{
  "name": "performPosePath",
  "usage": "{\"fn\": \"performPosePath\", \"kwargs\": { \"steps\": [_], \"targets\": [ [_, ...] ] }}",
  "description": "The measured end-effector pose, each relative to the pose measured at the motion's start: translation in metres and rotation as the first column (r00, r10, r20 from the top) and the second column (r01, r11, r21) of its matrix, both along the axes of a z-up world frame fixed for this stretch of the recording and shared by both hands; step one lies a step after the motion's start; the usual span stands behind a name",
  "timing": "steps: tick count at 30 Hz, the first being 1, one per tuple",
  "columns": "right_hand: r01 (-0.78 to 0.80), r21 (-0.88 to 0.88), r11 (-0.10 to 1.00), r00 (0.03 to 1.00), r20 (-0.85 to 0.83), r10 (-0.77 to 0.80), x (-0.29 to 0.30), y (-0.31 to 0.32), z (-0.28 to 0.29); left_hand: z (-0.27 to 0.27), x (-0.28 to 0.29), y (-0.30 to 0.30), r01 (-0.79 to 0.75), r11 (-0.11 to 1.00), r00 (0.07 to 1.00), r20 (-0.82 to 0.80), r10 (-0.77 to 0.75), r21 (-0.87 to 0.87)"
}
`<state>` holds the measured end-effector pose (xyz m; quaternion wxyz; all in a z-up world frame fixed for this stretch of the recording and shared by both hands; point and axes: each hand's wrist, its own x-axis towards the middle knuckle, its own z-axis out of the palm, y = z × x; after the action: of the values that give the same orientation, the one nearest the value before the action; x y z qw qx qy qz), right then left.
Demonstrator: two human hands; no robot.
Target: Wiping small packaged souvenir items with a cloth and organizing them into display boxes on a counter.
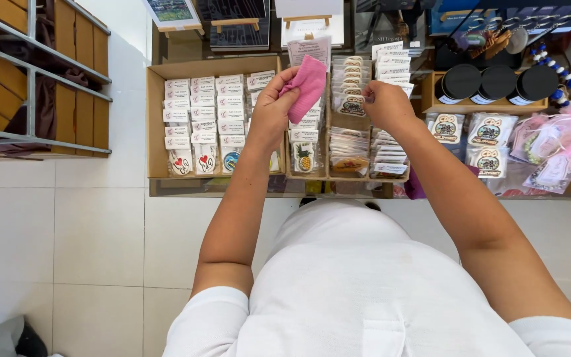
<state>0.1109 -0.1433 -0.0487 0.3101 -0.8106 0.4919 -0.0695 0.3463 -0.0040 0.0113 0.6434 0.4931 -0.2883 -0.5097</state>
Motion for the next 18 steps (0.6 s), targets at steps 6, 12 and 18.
{"fn": "performPosePath", "kwargs": {
  "steps": [6,12,18],
  "targets": [
    [0.108,0.16,0.981,0.993,-0.071,-0.098,0.023,0.005,0.018,-0.004,0.013,-0.002,0.058,0.996,0.997,-0.046,-0.061,-0.068],
    [0.029,-0.05,0.998,0.995,-0.097,-0.034,0.02,-0.002,-0.012,0.002,0.02,0.001,0.086,0.995,0.994,-0.062,-0.09,-0.059],
    [0.024,-0.139,0.99,0.98,-0.19,-0.051,0.026,0.008,0.01,-0.003,0.023,0.0,0.11,0.992,0.992,-0.058,-0.114,-0.061]
  ]
}}
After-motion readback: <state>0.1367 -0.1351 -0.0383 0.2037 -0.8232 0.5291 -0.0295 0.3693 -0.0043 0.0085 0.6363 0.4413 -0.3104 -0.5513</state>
